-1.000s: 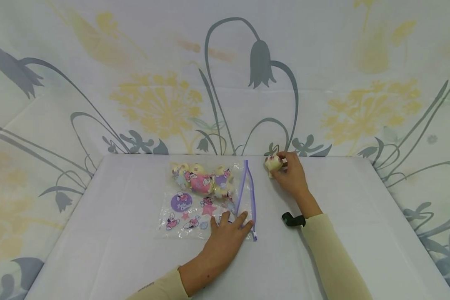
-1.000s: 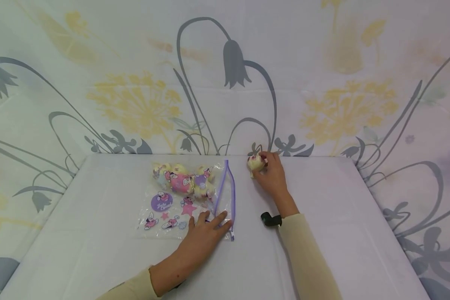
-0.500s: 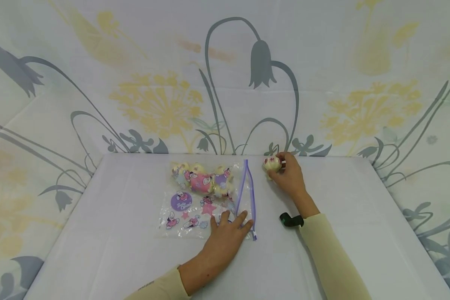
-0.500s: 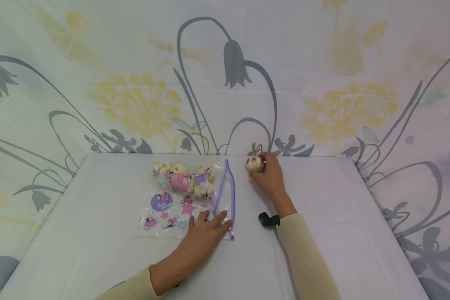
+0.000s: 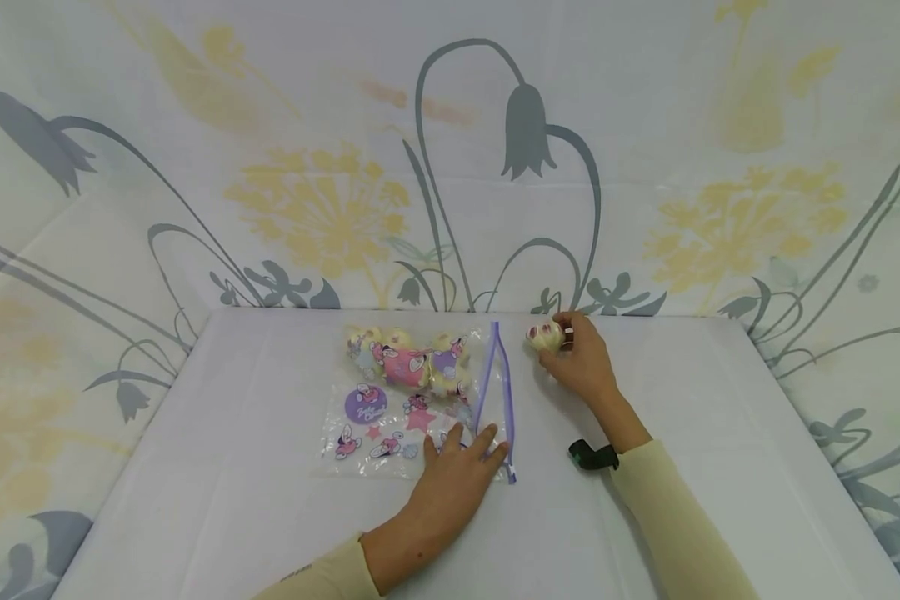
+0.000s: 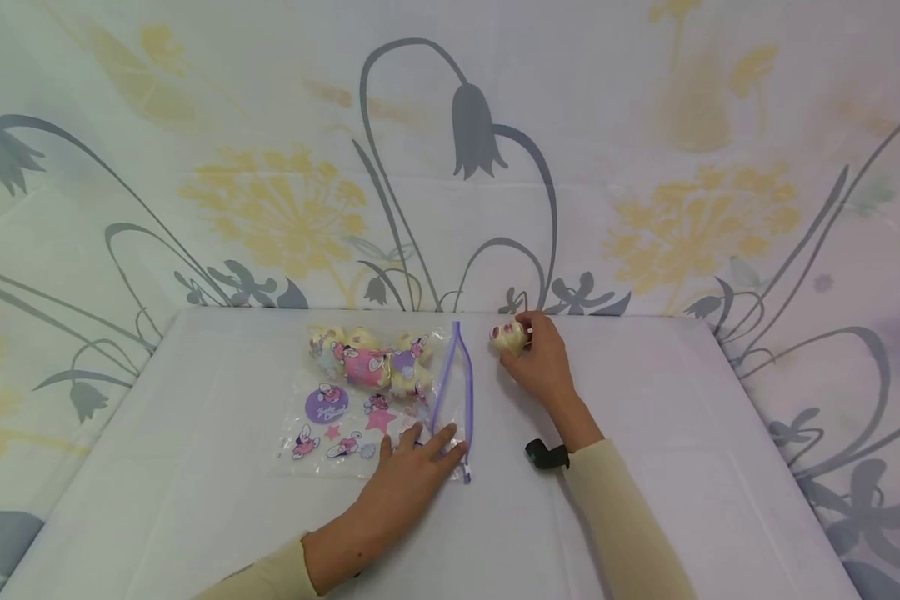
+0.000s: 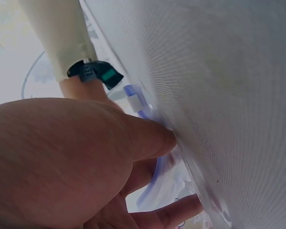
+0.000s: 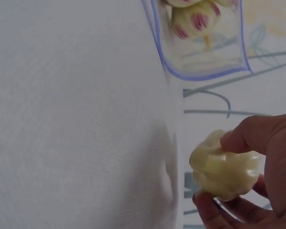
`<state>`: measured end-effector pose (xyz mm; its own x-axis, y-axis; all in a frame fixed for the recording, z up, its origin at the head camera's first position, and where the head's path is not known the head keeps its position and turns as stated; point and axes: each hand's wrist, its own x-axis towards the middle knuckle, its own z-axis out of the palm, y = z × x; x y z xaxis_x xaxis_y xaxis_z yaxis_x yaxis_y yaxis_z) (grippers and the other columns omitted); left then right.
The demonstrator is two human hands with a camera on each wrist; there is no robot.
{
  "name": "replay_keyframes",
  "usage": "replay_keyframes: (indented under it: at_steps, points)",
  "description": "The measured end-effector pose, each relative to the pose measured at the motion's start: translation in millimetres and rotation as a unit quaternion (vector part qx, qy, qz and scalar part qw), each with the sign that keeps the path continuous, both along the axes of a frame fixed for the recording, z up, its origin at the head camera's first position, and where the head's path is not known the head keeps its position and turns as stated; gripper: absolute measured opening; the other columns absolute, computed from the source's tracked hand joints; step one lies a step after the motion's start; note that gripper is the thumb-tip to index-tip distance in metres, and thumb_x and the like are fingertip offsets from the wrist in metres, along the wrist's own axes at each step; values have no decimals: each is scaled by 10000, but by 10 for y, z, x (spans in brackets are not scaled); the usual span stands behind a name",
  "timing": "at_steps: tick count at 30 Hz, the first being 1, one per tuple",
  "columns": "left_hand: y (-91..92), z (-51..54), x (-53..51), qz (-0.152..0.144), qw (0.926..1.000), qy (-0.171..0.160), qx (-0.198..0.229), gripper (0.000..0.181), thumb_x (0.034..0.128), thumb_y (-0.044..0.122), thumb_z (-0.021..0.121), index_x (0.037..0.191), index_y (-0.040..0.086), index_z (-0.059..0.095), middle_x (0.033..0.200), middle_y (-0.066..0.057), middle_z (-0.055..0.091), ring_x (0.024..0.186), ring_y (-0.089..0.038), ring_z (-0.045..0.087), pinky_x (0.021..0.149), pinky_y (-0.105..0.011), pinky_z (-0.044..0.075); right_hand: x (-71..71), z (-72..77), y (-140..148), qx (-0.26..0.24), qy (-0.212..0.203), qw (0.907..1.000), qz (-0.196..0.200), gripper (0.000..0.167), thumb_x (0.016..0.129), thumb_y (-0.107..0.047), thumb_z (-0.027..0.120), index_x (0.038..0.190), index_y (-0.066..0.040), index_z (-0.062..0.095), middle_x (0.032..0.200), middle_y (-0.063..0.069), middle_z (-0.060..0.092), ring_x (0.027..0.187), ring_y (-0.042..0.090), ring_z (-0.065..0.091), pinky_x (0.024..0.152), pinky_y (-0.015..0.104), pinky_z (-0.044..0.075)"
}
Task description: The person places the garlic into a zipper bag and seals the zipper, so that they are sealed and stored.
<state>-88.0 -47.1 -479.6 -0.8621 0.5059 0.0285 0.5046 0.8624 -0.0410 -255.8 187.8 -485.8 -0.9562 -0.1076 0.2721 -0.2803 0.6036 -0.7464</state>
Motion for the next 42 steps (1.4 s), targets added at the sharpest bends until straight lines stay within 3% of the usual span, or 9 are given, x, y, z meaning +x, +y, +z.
replay_keyframes:
  at_steps: [7,14,20,34,42]
  points:
    - [2,-2,8,-8,10000,40,-31,540,989,130,748,1484,314,632,1574,10,547,1330,-403,587,901,-668,575,174,56,-61,7,348,9984,436,566,838,6,776,1354,76,553,1263,230,629,1109,384,656,949,521,574]
    - [7,3,-3,24,9999,-170,-21,552,995,124,743,1501,304,616,1590,1,531,1356,-420,573,912,-681,565,349,64,-157,172,727,9936,851,569,830,30,797,1343,68,552,1287,224,566,1101,342,635,923,477,598]
    - [15,8,-5,64,9995,-316,-68,584,983,144,767,1518,307,598,1610,-1,511,1388,-431,553,930,-690,552,457,96,-234,248,637,9919,1071,581,836,19,812,1352,39,547,1306,196,561,1122,310,618,957,457,591]
    - [22,-6,33,70,9997,188,-144,519,996,131,730,1471,321,641,1562,23,554,1332,-385,593,904,-642,582,611,80,-310,307,435,9890,1380,594,851,21,809,1385,23,549,1338,178,575,1170,323,660,985,429,583]
    - [31,8,31,61,9994,146,-306,520,1002,160,735,1485,321,630,1573,20,541,1350,-386,582,913,-635,582,628,43,-345,209,462,9846,1671,598,845,50,802,1388,42,550,1335,177,597,1174,330,672,987,411,583]
